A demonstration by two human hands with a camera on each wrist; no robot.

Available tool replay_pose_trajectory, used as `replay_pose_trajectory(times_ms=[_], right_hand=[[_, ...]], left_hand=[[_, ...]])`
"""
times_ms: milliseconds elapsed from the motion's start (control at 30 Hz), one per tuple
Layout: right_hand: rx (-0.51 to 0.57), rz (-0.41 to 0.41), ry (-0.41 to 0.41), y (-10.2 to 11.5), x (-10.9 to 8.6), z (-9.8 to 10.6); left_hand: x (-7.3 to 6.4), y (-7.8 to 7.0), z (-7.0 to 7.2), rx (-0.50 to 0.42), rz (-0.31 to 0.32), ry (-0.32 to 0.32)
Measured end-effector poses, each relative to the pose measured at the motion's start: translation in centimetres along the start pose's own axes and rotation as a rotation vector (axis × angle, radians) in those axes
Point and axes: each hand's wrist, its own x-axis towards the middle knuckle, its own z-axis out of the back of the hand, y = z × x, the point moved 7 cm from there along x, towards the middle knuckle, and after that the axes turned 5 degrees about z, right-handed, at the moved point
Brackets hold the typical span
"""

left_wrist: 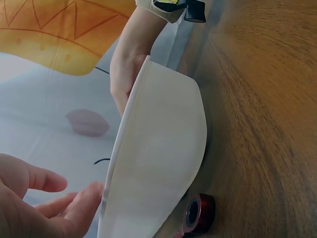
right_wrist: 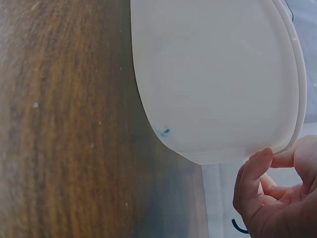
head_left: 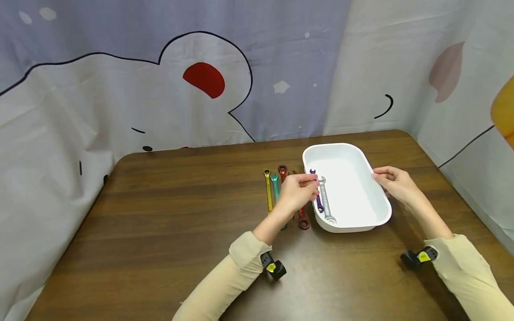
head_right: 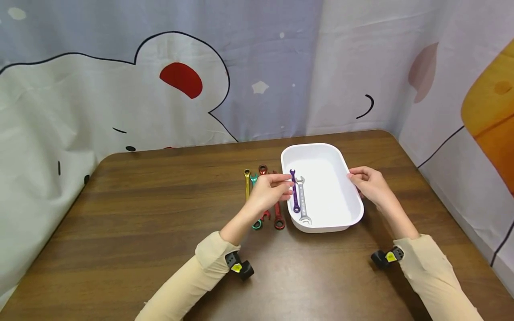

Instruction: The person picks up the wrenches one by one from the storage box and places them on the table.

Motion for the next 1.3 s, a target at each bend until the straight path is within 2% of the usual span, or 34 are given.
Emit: replay_pose_trajectory(times_ms=[167, 867, 1067, 1300], right_hand=[[-0.006, 0.000, -0.002, 0.0, 0.0, -0.1], [-0.014, 0.003, -0.016, 0.2, -0.1, -0.2], [-0.014, 0.004, -0.019, 0.2, 0.0, -0.1], [-0.008, 0.009, -0.014, 0.2, 0.0, -0.2]], left_hand=[[0.5, -0.1, -0.5, 0.025, -0.017, 0.006], [1.6, -0.7, -3.0, 0.029, 0.029, 0.045], [1.9, -0.8, -3.7, 0.075, 0.028, 0.034], [2.5, -0.8, -3.6, 0.170, 0.044, 0.004]])
